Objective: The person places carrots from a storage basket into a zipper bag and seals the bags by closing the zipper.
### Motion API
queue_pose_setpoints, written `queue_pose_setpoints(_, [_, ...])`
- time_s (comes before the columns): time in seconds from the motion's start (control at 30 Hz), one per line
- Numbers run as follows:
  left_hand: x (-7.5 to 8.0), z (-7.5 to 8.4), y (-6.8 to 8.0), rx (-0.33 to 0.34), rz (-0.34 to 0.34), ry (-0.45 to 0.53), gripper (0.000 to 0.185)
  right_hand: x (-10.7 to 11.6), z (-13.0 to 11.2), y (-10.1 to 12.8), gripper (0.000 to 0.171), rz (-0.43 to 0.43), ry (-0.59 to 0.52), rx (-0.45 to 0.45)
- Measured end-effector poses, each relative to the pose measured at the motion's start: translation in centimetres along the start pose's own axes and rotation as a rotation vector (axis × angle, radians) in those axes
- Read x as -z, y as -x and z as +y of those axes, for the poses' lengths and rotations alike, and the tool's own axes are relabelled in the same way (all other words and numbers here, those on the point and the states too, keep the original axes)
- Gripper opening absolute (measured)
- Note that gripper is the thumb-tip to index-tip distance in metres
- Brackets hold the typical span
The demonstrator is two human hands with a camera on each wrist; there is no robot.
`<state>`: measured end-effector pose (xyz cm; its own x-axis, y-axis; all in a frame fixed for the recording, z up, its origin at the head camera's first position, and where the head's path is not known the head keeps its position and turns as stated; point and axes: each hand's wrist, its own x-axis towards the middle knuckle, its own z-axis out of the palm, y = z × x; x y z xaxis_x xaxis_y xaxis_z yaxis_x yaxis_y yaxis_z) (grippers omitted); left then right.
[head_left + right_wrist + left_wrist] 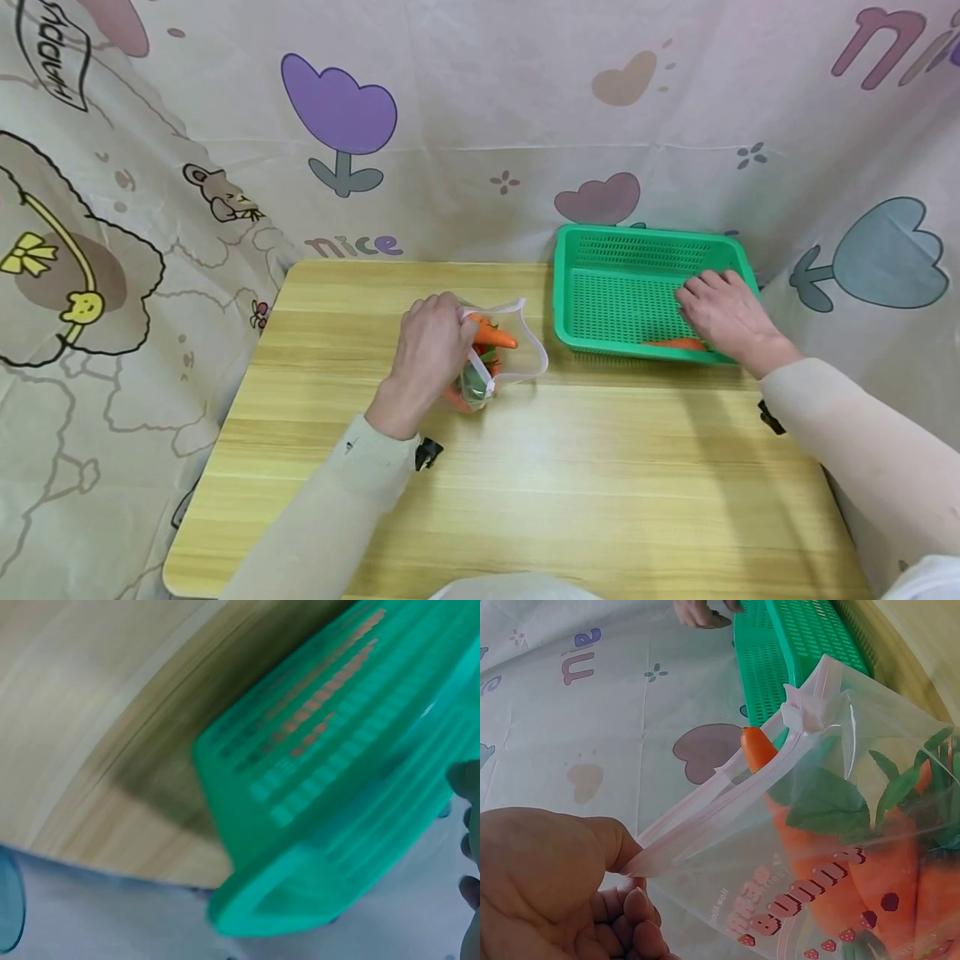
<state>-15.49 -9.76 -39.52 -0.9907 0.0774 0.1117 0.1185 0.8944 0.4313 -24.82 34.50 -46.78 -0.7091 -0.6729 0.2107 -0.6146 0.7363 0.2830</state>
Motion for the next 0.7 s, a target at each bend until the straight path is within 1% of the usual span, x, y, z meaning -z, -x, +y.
queue_pose_setpoints(0.13, [0.0, 0.0, 0.0, -0.003, 0.005, 0.005, 0.018, -0.6, 1.1, 0.9, 0.031, -0.117, 0.034, 0.036])
queue_pose_setpoints(0.23, [0.0, 0.0, 0.0, 0.002, 0.004, 0.012, 0.017, -1.0, 1.8, 1.4, 0.042, -0.177, 0.061, 0.061])
queue_pose_setpoints(0.43, [0.0, 0.1, 0.0, 0.016, -0.019, 0.020, 0.017, -2.2, 2.8, 1.7, 0.055, -0.264, 0.068, 0.101])
queue_pose_setpoints(0.53, [0.0, 0.1, 0.0, 0.016, -0.031, 0.018, 0.015, -2.7, 3.2, 1.7, 0.062, -0.292, 0.056, 0.115])
queue_pose_setpoints(0.7, [0.1, 0.1, 0.0, 0.031, -0.036, 0.025, 0.011, -3.0, 3.3, 1.0, 0.069, -0.347, 0.037, 0.142])
